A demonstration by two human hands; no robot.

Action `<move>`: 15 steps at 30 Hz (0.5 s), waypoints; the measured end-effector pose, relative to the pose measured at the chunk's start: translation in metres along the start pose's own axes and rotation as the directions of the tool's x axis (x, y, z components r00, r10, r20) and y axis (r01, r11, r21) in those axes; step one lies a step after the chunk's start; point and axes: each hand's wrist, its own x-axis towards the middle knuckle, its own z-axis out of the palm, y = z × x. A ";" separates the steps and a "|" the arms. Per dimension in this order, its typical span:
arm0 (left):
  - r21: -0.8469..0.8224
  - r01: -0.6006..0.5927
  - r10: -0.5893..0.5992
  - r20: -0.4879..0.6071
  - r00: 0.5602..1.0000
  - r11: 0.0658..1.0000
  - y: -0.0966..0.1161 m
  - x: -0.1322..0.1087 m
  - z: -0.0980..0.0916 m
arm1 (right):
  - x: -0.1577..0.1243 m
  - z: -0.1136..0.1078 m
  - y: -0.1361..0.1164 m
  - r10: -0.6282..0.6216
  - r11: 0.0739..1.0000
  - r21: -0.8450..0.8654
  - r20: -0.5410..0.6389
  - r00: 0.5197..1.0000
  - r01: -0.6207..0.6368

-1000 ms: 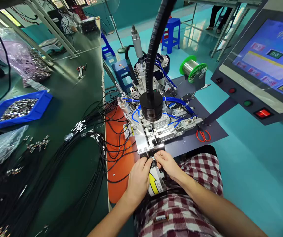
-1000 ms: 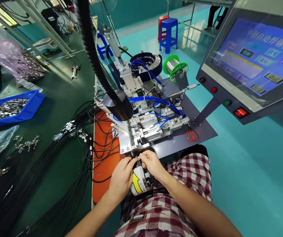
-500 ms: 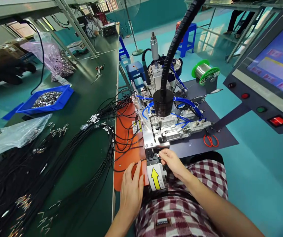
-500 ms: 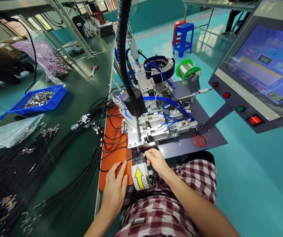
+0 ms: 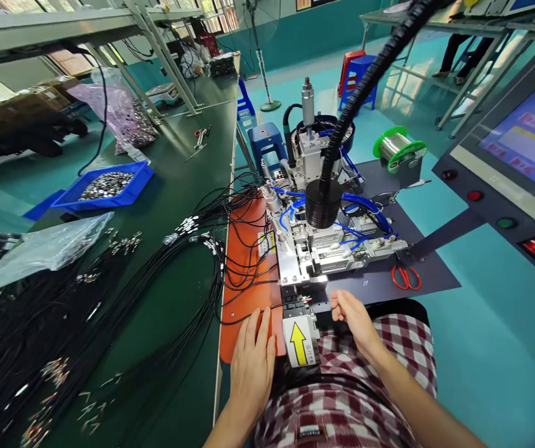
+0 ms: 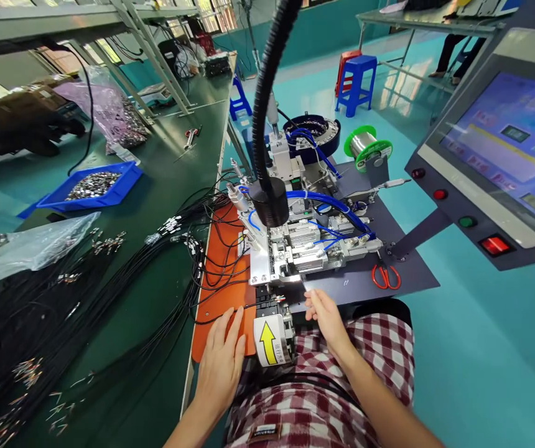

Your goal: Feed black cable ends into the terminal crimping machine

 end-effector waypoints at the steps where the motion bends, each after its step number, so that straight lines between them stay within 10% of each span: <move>1: 0.004 0.001 -0.001 -0.002 1.000 1.000 0.000 0.000 0.000 | -0.002 -0.005 0.002 0.005 1.000 0.000 -0.017 1.000 -0.005; 15: -0.043 0.058 -0.052 0.113 0.992 0.997 0.005 0.031 -0.022 | -0.007 -0.017 -0.004 0.100 0.995 0.037 -0.076 0.992 -0.097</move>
